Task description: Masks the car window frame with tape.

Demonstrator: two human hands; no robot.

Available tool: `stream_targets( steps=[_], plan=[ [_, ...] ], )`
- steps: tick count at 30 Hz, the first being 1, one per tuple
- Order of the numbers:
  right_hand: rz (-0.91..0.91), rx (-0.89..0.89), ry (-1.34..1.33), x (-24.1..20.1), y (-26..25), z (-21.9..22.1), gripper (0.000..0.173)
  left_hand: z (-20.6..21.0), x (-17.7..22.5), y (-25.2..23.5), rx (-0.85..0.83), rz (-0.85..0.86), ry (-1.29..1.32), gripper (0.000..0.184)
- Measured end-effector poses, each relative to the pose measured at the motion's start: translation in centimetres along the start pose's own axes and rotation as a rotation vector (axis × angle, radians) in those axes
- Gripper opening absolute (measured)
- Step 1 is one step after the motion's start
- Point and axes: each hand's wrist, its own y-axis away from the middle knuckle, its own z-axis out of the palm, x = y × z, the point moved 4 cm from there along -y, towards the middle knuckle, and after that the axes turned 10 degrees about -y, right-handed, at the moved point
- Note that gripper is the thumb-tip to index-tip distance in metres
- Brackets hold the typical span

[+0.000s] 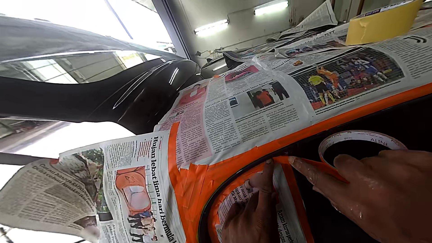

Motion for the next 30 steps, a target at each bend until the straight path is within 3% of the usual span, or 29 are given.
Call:
stream_targets(
  steps=[8,30],
  plan=[
    [0.005,0.096,0.078,0.2,0.0,0.7,0.040,0.2,0.1,-0.1,0.000,0.031,-0.032,0.049],
    [0.028,0.107,0.076,0.1,-0.3,1.2,0.044,0.4,2.1,-0.8,0.065,0.060,-0.108,0.046]
  ],
)
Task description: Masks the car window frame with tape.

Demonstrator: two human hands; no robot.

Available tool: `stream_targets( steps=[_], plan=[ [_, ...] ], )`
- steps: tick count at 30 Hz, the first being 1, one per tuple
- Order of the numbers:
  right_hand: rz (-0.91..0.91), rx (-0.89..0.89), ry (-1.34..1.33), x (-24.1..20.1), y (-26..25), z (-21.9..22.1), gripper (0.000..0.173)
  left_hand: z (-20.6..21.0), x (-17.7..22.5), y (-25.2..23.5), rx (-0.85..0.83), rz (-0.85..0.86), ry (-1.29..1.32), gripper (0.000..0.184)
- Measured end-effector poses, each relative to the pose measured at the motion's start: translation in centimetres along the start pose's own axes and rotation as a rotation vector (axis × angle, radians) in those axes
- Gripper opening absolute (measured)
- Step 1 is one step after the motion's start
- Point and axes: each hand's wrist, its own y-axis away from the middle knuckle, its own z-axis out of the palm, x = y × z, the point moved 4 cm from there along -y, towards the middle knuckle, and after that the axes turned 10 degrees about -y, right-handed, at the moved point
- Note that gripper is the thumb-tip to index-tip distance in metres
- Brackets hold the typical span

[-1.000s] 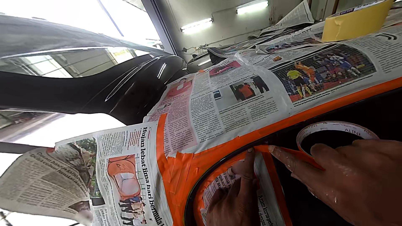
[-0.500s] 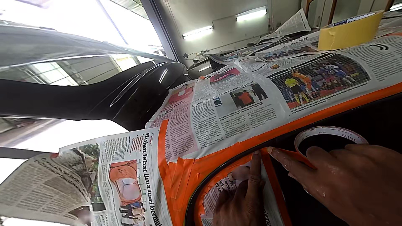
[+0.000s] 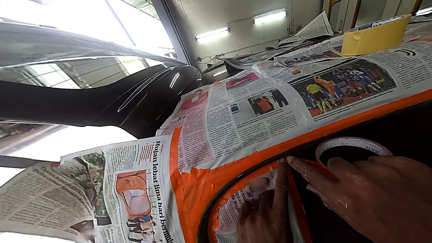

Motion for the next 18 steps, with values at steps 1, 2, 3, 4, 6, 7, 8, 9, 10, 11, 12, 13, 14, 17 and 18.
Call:
stream_targets(
  steps=[1,2,3,4,6,7,8,9,10,11,12,13,14,17,18],
  plan=[
    [0.002,0.006,0.001,0.0,0.0,0.1,0.044,0.0,0.2,0.0,0.006,-0.001,-0.018,0.046],
    [0.004,0.013,0.002,-0.1,0.0,0.2,0.044,0.0,0.5,0.1,0.008,-0.002,-0.036,0.046],
    [0.006,0.020,0.006,-0.1,0.1,0.3,0.045,-0.1,0.7,0.0,0.005,-0.002,-0.055,0.046],
    [0.008,0.032,0.010,-0.1,0.1,0.4,0.045,-0.2,0.9,0.0,-0.007,0.001,-0.085,0.046],
    [0.017,0.058,0.012,-0.2,0.1,0.6,0.044,-0.6,1.4,-0.1,-0.048,0.011,-0.170,0.049],
    [0.022,0.070,0.015,-0.3,0.2,0.7,0.044,-0.7,1.6,-0.1,-0.071,0.016,-0.221,0.053],
    [0.029,0.081,0.020,-0.4,0.2,0.8,0.044,-0.8,1.8,-0.1,-0.083,0.017,-0.257,0.056],
    [0.038,0.091,0.023,-0.5,0.3,0.9,0.044,-0.9,2.0,-0.1,-0.087,0.019,-0.283,0.057],
    [0.051,0.098,0.026,-0.6,0.4,1.0,0.044,-1.0,2.1,-0.2,-0.079,0.022,-0.294,0.057],
    [0.067,0.101,0.027,-0.7,0.5,1.1,0.044,-1.1,2.2,-0.2,-0.072,0.023,-0.299,0.057],
    [0.083,0.103,0.023,-0.8,0.6,1.2,0.045,-1.1,2.4,-0.2,-0.065,0.019,-0.302,0.056],
    [0.104,0.102,0.014,-0.9,0.6,1.2,0.045,-1.0,2.5,-0.2,-0.055,0.012,-0.301,0.053],
    [0.126,0.102,-0.002,-1.1,0.7,1.3,0.046,-1.0,2.6,-0.1,-0.052,0.005,-0.309,0.052],
    [0.229,0.158,-0.103,-1.6,1.2,1.6,0.047,-0.9,2.9,-0.2,-0.068,0.007,-0.336,0.055],
    [0.274,0.188,-0.146,-1.9,1.5,1.8,0.048,-0.9,3.1,-0.3,-0.087,0.006,-0.332,0.058]
  ],
)
